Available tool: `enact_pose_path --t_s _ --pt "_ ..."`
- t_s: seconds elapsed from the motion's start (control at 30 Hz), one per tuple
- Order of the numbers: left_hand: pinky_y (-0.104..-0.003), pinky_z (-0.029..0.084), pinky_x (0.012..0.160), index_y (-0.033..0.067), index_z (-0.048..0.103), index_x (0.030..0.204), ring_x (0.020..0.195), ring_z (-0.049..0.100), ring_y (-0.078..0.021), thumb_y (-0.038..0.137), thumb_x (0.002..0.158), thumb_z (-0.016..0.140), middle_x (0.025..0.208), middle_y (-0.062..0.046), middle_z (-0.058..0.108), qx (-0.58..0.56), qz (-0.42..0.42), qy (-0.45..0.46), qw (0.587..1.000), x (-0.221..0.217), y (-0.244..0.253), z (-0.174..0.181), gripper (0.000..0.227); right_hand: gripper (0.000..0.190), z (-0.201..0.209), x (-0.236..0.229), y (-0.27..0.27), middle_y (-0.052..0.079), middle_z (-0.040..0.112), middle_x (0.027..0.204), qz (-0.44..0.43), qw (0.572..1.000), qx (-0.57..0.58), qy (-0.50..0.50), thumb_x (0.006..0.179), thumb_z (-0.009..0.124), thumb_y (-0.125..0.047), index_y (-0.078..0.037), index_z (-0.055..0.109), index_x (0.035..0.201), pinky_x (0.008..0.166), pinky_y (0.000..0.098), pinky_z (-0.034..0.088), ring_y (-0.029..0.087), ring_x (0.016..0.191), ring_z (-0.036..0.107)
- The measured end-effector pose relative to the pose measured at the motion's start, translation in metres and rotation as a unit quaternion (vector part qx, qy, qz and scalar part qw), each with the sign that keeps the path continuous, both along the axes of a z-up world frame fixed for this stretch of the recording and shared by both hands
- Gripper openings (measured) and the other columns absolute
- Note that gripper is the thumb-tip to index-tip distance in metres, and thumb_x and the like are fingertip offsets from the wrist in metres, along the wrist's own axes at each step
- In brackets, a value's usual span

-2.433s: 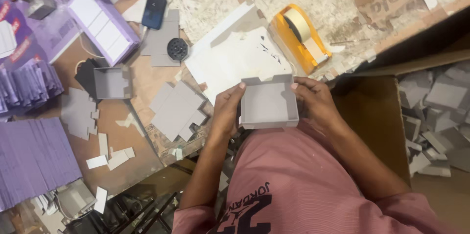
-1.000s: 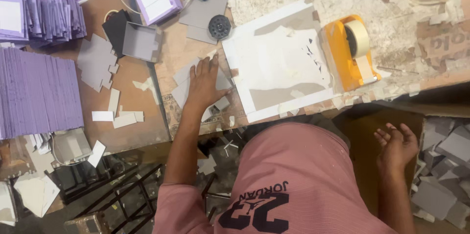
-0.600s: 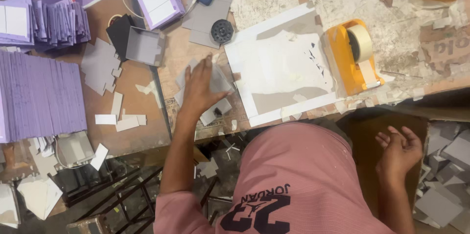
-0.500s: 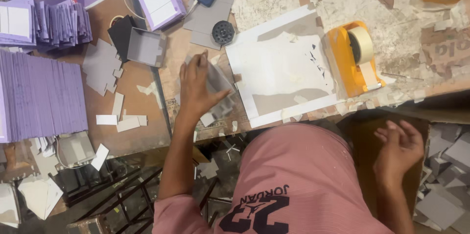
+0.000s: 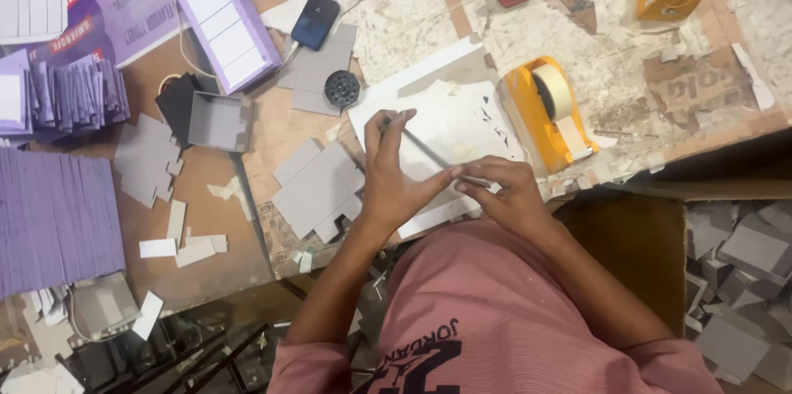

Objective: The person assembles small gray cardboard boxes by folding flaps and securing them with tape from a yellow dispenser. They handle each box one at a time, folding edges and applying tape to the seams, then placing the finished boxes aside.

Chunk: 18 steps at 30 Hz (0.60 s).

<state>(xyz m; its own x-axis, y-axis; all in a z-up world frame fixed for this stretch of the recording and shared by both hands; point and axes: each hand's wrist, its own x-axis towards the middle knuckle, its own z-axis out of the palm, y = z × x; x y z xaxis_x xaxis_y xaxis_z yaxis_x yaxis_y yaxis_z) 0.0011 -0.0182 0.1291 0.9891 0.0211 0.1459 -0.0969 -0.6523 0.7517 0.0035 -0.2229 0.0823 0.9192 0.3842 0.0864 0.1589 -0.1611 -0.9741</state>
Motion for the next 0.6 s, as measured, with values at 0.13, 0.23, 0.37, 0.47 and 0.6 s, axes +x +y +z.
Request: enact_pose_path --t_s 0.13,0.23,0.37,0.47,0.6 --pt "-0.050 0.043 0.122 0.0054 0.039 0.154 0.152 0.038 -0.0411 0.028 0.077 0.091 0.162 -0.026 0.029 -0.081 -0.095 0.010 0.992 -0.003 0.006 -0.009 0.096 0.024 -0.010 -0.004 -0.007 0.009 0.078 0.097 0.023 0.999 0.022 0.030 0.082 0.084 -0.004 -0.004 0.079 0.106 0.073 0.0258 0.061 0.014 0.083 0.075" --pt "-0.052 0.043 0.126 0.0076 0.032 0.159 0.160 0.030 -0.0424 0.021 0.079 0.085 0.168 -0.027 0.022 -0.116 -0.128 0.009 0.985 -0.002 0.008 -0.017 0.096 0.031 -0.013 -0.003 -0.006 0.008 0.077 0.103 0.073 0.996 0.042 -0.009 0.077 0.087 -0.013 -0.005 0.077 0.105 0.081 0.0281 0.062 0.015 0.093 0.076" --pt "-0.054 0.044 0.125 0.0113 0.030 0.160 0.157 0.037 -0.0400 0.021 0.074 0.083 0.164 -0.021 0.030 -0.175 -0.189 0.001 0.966 0.004 0.021 -0.022 0.101 0.060 -0.009 0.006 -0.008 0.008 0.072 0.118 0.076 0.994 0.055 -0.056 0.065 0.096 -0.031 -0.007 0.072 0.114 0.099 0.0364 0.058 0.021 0.112 0.070" --pt "-0.055 0.040 0.123 0.0131 0.028 0.161 0.157 0.035 -0.0401 0.023 0.067 0.083 0.164 -0.018 0.031 -0.204 -0.271 0.042 0.940 0.013 0.038 -0.022 0.109 0.085 -0.005 0.033 -0.015 0.010 0.066 0.136 -0.042 0.983 -0.084 -0.155 0.056 0.098 -0.041 -0.008 0.065 0.128 0.114 0.0437 0.050 0.028 0.131 0.062" --pt "-0.058 0.033 0.128 0.0155 0.026 0.163 0.158 0.035 -0.0389 0.023 0.068 0.082 0.171 -0.017 0.029 -0.261 -0.390 0.122 0.875 0.025 0.051 -0.022 0.111 0.101 -0.013 0.086 -0.017 0.018 0.058 0.142 0.088 0.992 -0.038 -0.080 0.060 0.093 -0.042 -0.002 0.054 0.144 0.111 0.0474 0.044 0.033 0.134 0.053"
